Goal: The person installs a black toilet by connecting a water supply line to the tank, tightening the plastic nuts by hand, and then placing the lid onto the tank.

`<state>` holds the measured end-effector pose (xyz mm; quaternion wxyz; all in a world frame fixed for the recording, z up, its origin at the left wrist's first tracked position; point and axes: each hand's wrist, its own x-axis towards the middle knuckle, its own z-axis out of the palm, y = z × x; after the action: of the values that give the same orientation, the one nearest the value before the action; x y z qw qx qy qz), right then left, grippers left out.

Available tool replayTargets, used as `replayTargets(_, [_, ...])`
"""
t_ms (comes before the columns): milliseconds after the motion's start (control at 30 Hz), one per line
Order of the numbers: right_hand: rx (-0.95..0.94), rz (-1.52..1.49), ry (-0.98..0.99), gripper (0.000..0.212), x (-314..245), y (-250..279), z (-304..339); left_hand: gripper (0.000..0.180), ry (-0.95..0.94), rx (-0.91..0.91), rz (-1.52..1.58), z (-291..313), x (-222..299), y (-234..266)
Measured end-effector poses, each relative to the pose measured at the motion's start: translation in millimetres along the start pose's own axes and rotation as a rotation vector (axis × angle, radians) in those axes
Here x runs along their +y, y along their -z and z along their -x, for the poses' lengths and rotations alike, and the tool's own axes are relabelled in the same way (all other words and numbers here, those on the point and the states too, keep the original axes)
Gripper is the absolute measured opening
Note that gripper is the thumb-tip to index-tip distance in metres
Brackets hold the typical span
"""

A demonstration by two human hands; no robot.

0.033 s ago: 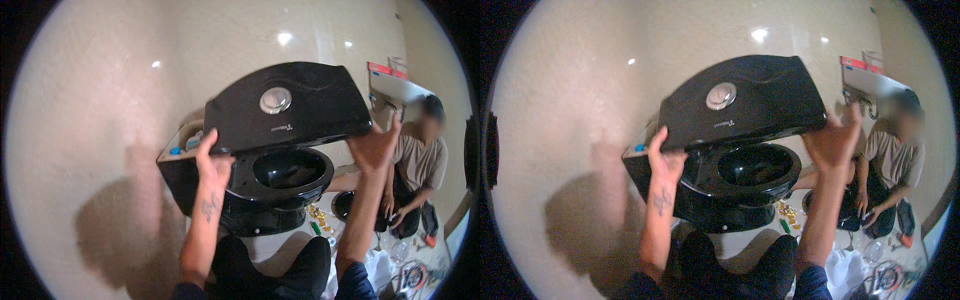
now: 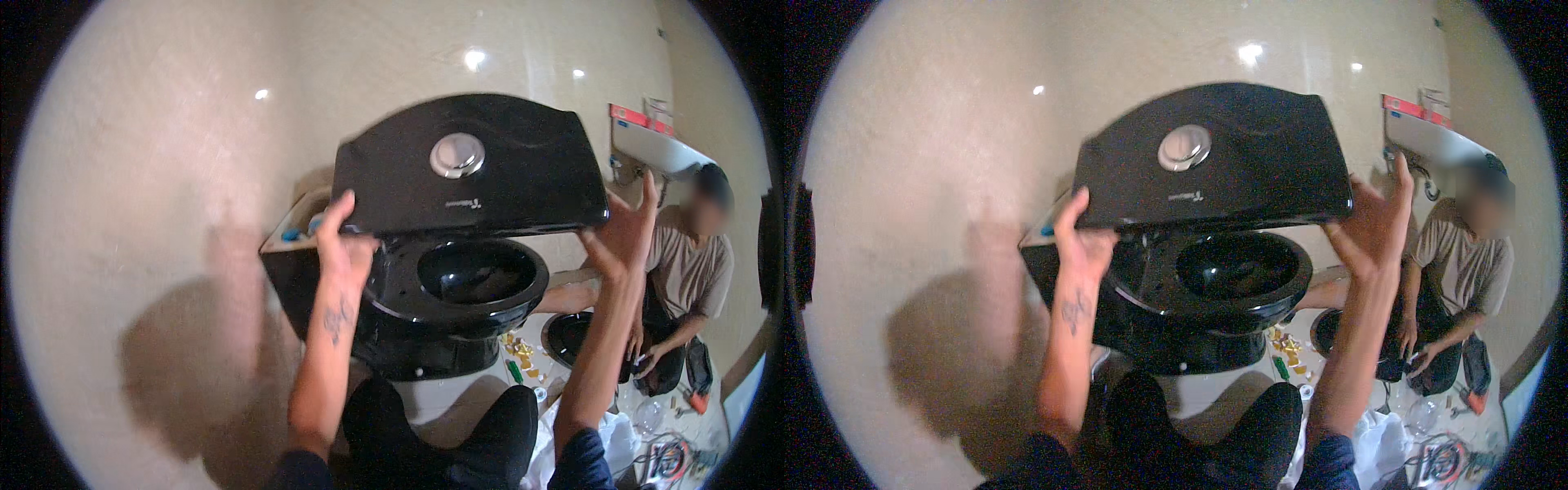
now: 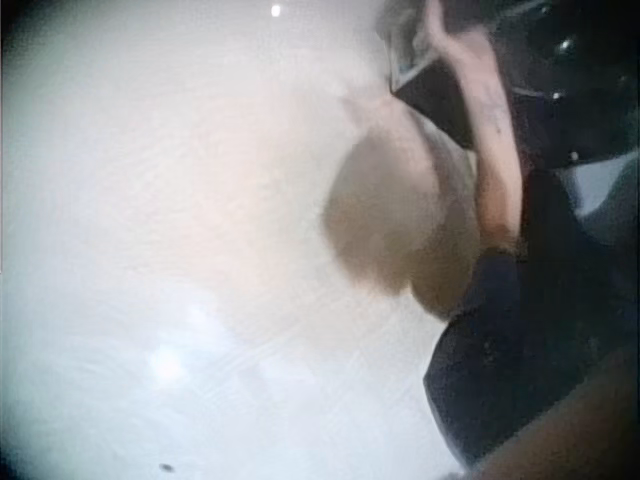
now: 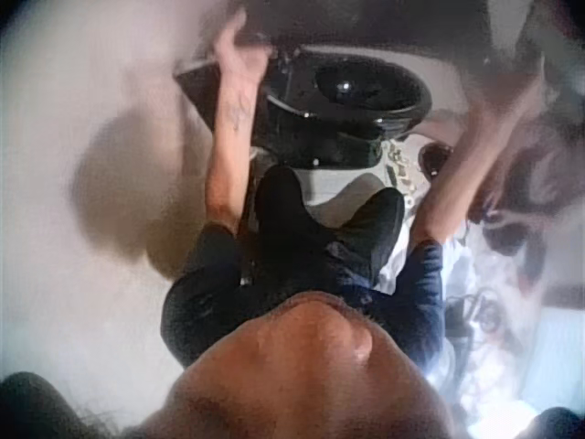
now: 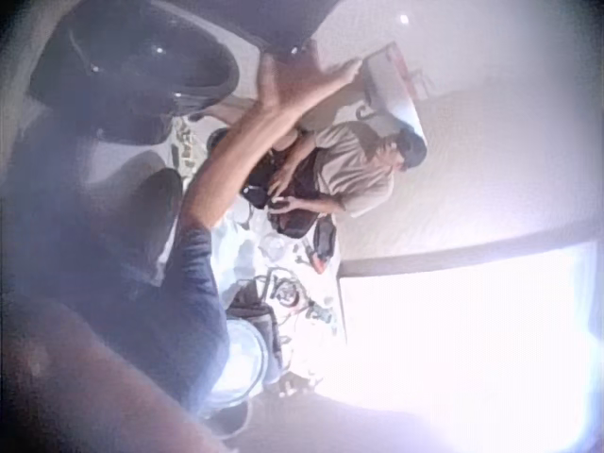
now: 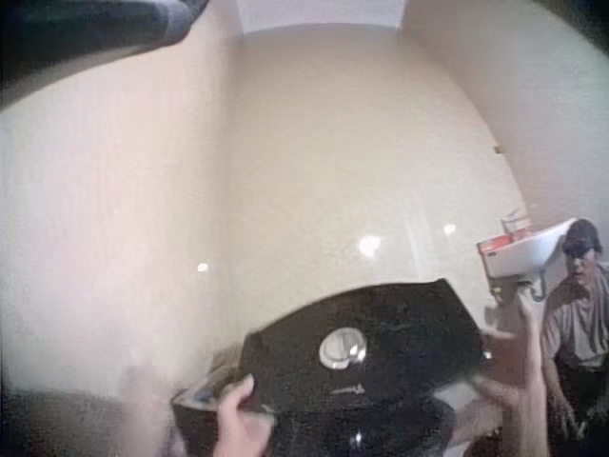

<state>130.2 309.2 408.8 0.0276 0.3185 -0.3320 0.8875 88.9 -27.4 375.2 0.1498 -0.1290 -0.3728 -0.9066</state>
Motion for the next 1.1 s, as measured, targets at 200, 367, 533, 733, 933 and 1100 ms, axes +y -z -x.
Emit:
replayTargets(200, [0.296, 0.170, -0.031, 0.048, 77, -31, -5, 0.037, 0.010, -0.285, -0.368, -62, 118, -18])
replayTargets(367, [0.167, -0.159, -0.064, 0.059, 124, -60, 9, 0.035, 0.097, -0.438, -0.652, -135, 182, -39])
replayTargets(533, [0.239, -0.095, -0.180, 0.046, 174, -92, 20, 0.058, 0.151, -0.453, -1.194, -167, 181, -42])
replayTargets(733, [0.207, -0.141, -0.323, 0.039, 253, -128, -2, 0.087, 0.185, -0.379, -1.825, -278, 170, 7])
replayTargets(933, [-0.048, 0.076, -0.555, 0.040, 274, -131, -53, 0.084, 0.169, -0.222, -1.827, -333, 180, 51])
replayTargets(1100, [0.081, -0.169, -0.449, 0.027, 316, -152, -60, 0.088, 0.345, -0.149, -1.852, -352, 179, 50])
